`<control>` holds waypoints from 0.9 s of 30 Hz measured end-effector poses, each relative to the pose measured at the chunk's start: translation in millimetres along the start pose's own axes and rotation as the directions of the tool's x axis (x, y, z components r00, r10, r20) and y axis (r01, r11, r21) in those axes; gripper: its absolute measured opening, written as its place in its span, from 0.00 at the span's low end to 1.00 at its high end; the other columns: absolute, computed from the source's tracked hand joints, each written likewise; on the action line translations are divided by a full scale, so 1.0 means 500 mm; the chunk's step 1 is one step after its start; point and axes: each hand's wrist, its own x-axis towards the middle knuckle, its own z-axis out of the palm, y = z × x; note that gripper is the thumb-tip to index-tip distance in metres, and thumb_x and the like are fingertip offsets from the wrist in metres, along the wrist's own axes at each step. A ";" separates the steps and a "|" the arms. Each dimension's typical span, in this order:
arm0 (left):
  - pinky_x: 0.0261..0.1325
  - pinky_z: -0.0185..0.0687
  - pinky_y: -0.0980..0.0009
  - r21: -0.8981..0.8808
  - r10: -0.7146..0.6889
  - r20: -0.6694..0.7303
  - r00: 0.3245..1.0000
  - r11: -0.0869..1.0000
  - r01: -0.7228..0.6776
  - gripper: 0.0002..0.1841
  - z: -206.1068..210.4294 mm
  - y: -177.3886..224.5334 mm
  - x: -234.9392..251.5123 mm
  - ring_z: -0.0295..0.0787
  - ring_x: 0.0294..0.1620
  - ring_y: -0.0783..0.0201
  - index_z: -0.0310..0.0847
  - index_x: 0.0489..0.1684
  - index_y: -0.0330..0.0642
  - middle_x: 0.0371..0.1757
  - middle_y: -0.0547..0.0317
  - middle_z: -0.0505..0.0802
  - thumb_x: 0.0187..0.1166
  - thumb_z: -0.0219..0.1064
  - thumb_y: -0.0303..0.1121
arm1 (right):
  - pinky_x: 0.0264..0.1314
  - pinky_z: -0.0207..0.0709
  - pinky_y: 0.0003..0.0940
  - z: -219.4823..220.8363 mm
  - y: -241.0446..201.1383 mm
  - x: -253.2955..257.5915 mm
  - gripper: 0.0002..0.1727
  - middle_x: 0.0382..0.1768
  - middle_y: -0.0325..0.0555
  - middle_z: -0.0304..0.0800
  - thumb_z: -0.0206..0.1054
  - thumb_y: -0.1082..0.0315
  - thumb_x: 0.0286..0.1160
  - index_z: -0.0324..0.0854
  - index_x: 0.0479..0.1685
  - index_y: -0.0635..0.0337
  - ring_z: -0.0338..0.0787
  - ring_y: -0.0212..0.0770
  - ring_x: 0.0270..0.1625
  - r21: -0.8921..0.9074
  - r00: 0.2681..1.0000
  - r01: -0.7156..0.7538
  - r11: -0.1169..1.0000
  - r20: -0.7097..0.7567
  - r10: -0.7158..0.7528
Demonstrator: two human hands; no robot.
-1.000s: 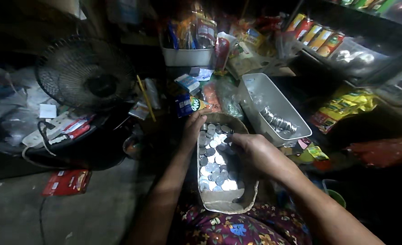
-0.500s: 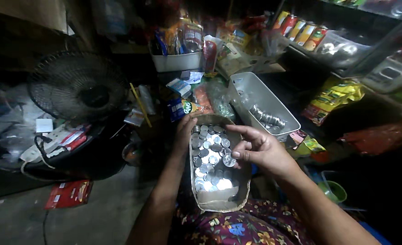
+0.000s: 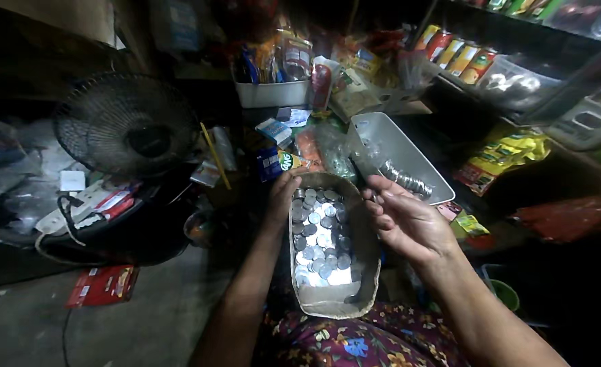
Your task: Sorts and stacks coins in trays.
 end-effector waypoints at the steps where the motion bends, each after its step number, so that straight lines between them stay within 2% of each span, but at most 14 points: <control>1: 0.62 0.79 0.73 -0.013 -0.008 0.001 1.000 1.000 0.008 0.19 0.000 0.001 0.000 0.83 0.57 0.74 0.78 0.67 0.34 0.60 0.55 0.88 0.89 0.46 0.32 | 0.26 0.80 0.15 0.003 0.002 0.001 0.13 0.34 0.44 0.89 0.54 0.73 0.82 0.87 0.48 0.60 0.86 0.27 0.26 -0.027 1.000 -0.014 1.000 0.023 0.015; 5: 0.60 0.81 0.75 -0.079 0.002 -0.003 1.000 0.997 -0.002 0.18 -0.003 -0.005 0.002 0.85 0.54 0.75 0.77 0.66 0.34 0.57 0.58 0.89 0.87 0.48 0.31 | 0.22 0.72 0.12 0.012 0.002 0.015 0.09 0.28 0.36 0.86 0.62 0.68 0.82 0.89 0.41 0.54 0.78 0.21 0.21 -0.152 0.995 0.013 0.988 0.097 0.002; 8: 0.62 0.81 0.75 -0.144 0.007 -0.017 1.000 0.990 -0.009 0.20 -0.007 -0.007 0.001 0.85 0.56 0.77 0.77 0.67 0.36 0.57 0.61 0.89 0.88 0.46 0.36 | 0.21 0.71 0.13 0.006 -0.010 0.030 0.10 0.24 0.33 0.82 0.61 0.66 0.83 0.87 0.36 0.52 0.76 0.21 0.20 -0.177 0.990 0.045 0.983 0.142 -0.020; 10: 0.64 0.80 0.74 -0.163 -0.004 -0.032 0.999 0.987 -0.002 0.22 -0.007 -0.004 -0.003 0.84 0.58 0.76 0.77 0.68 0.37 0.58 0.61 0.88 0.89 0.44 0.39 | 0.20 0.71 0.13 0.001 -0.018 0.037 0.13 0.20 0.30 0.77 0.55 0.64 0.88 0.86 0.41 0.51 0.74 0.21 0.18 -0.248 0.987 0.093 0.964 0.147 -0.058; 12: 0.68 0.78 0.72 -0.137 -0.003 -0.034 0.999 0.991 -0.002 0.25 -0.007 0.001 -0.008 0.82 0.62 0.73 0.76 0.71 0.36 0.63 0.57 0.87 0.92 0.40 0.41 | 0.21 0.73 0.15 -0.007 -0.024 0.043 0.15 0.20 0.30 0.76 0.49 0.65 0.89 0.85 0.50 0.51 0.75 0.23 0.18 -0.413 0.989 0.141 0.900 0.098 -0.110; 15: 0.71 0.75 0.70 -0.098 0.003 -0.025 1.000 0.995 -0.005 0.27 -0.006 0.006 -0.011 0.81 0.67 0.71 0.75 0.72 0.35 0.68 0.54 0.85 0.93 0.35 0.41 | 0.26 0.75 0.18 -0.026 -0.020 0.053 0.20 0.25 0.30 0.77 0.46 0.70 0.87 0.82 0.65 0.55 0.76 0.24 0.22 -0.701 0.982 0.178 0.690 0.079 -0.173; 17: 0.70 0.76 0.71 -0.097 0.008 -0.023 1.000 0.995 -0.010 0.27 -0.005 0.008 -0.010 0.81 0.65 0.72 0.75 0.72 0.35 0.66 0.54 0.86 0.92 0.34 0.40 | 0.25 0.73 0.16 -0.031 -0.009 0.054 0.18 0.29 0.30 0.81 0.51 0.71 0.86 0.84 0.64 0.58 0.76 0.22 0.23 -0.811 0.971 0.216 0.543 0.118 -0.210; 18: 0.69 0.77 0.71 -0.110 0.001 -0.024 1.000 0.994 -0.004 0.26 -0.005 0.006 -0.009 0.82 0.64 0.72 0.75 0.72 0.35 0.65 0.55 0.86 0.93 0.34 0.40 | 0.29 0.75 0.15 -0.033 -0.004 0.053 0.16 0.34 0.29 0.87 0.55 0.70 0.86 0.86 0.60 0.58 0.79 0.19 0.26 -0.851 0.961 0.255 0.459 0.173 -0.214; 20: 0.68 0.78 0.71 -0.136 -0.005 -0.022 1.000 0.991 0.002 0.25 -0.007 0.000 -0.007 0.82 0.63 0.73 0.74 0.71 0.35 0.64 0.55 0.86 0.93 0.36 0.40 | 0.48 0.81 0.16 -0.033 0.002 0.052 0.14 0.46 0.33 0.92 0.60 0.68 0.84 0.88 0.56 0.61 0.86 0.18 0.42 -0.896 0.930 0.364 0.254 0.334 -0.154; 21: 0.68 0.78 0.72 -0.136 0.000 -0.016 1.000 0.991 -0.002 0.25 -0.009 -0.002 -0.006 0.82 0.63 0.73 0.74 0.72 0.34 0.64 0.56 0.87 0.93 0.36 0.40 | 0.55 0.83 0.20 -0.030 0.005 0.052 0.13 0.48 0.38 0.93 0.61 0.68 0.83 0.89 0.55 0.63 0.89 0.22 0.48 -0.897 0.907 0.420 0.134 0.411 -0.094; 23: 0.66 0.79 0.73 -0.138 -0.001 -0.012 1.000 0.990 -0.001 0.24 -0.009 -0.002 -0.003 0.83 0.60 0.74 0.74 0.71 0.34 0.61 0.58 0.87 0.92 0.39 0.39 | 0.60 0.85 0.39 -0.012 0.013 0.054 0.13 0.48 0.49 0.95 0.65 0.69 0.81 0.91 0.55 0.62 0.94 0.40 0.51 -0.852 0.857 0.515 -0.092 0.511 0.067; 25: 0.63 0.80 0.74 -0.142 -0.011 -0.023 1.000 0.990 0.007 0.22 -0.006 -0.001 -0.003 0.84 0.57 0.76 0.75 0.69 0.35 0.59 0.59 0.88 0.90 0.42 0.38 | 0.61 0.84 0.54 0.011 0.022 0.056 0.15 0.49 0.54 0.95 0.65 0.71 0.81 0.91 0.61 0.57 0.95 0.53 0.54 -0.815 0.838 0.536 -0.220 0.483 0.254; 27: 0.62 0.80 0.74 -0.146 -0.011 -0.028 1.000 0.989 0.006 0.22 -0.006 -0.004 -0.002 0.84 0.57 0.75 0.76 0.68 0.35 0.59 0.59 0.88 0.89 0.43 0.36 | 0.59 0.82 0.60 0.031 0.035 0.062 0.18 0.49 0.57 0.94 0.62 0.72 0.83 0.88 0.67 0.53 0.93 0.59 0.53 -0.813 0.847 0.502 -0.294 0.395 0.355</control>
